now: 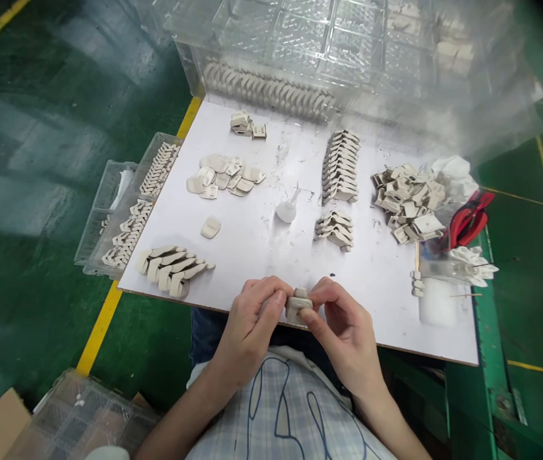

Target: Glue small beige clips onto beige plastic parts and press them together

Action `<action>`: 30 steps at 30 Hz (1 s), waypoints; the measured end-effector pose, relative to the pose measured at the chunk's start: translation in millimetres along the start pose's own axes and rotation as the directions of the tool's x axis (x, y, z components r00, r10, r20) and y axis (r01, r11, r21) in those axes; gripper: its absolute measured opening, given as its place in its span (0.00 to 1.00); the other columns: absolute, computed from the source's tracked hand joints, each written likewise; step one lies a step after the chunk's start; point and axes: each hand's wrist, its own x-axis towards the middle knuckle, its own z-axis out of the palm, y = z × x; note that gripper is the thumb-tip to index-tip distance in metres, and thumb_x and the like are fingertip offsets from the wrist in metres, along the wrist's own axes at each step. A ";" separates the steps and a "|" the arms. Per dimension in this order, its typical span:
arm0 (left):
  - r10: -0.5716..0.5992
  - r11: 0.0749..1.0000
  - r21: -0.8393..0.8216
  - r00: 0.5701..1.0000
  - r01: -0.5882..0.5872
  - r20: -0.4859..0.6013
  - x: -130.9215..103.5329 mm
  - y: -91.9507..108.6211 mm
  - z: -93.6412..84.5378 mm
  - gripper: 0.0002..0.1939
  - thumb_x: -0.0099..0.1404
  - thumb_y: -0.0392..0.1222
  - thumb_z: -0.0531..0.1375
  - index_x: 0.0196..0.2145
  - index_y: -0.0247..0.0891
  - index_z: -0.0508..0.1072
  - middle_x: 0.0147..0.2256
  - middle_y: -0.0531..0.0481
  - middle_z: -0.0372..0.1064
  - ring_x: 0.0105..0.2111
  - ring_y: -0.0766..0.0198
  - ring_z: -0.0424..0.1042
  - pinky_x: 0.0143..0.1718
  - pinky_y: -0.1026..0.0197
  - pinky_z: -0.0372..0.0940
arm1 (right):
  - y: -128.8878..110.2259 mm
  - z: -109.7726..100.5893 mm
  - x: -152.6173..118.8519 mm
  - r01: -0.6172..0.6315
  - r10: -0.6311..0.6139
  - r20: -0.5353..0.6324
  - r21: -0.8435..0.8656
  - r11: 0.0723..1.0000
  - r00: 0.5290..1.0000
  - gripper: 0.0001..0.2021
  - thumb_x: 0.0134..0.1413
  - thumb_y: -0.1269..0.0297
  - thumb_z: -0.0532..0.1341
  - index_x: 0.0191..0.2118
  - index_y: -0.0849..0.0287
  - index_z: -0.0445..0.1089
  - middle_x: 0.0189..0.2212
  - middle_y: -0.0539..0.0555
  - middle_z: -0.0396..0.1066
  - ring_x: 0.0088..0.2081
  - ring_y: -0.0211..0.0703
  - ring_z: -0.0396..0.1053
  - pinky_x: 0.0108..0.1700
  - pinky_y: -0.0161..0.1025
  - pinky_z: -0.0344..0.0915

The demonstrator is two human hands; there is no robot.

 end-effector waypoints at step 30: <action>-0.149 0.910 -0.356 0.970 0.211 0.194 0.0 -4.8 0.9 0.11 0.71 0.49 0.53 0.34 0.41 0.66 0.31 0.54 0.63 0.33 0.62 0.63 0.37 0.57 0.59 | -0.6 3.7 0.4 0.062 -0.062 -0.005 -0.074 0.995 0.998 0.05 0.62 0.67 0.64 0.35 0.53 0.68 0.30 0.46 0.64 0.33 0.36 0.63 0.34 0.36 0.60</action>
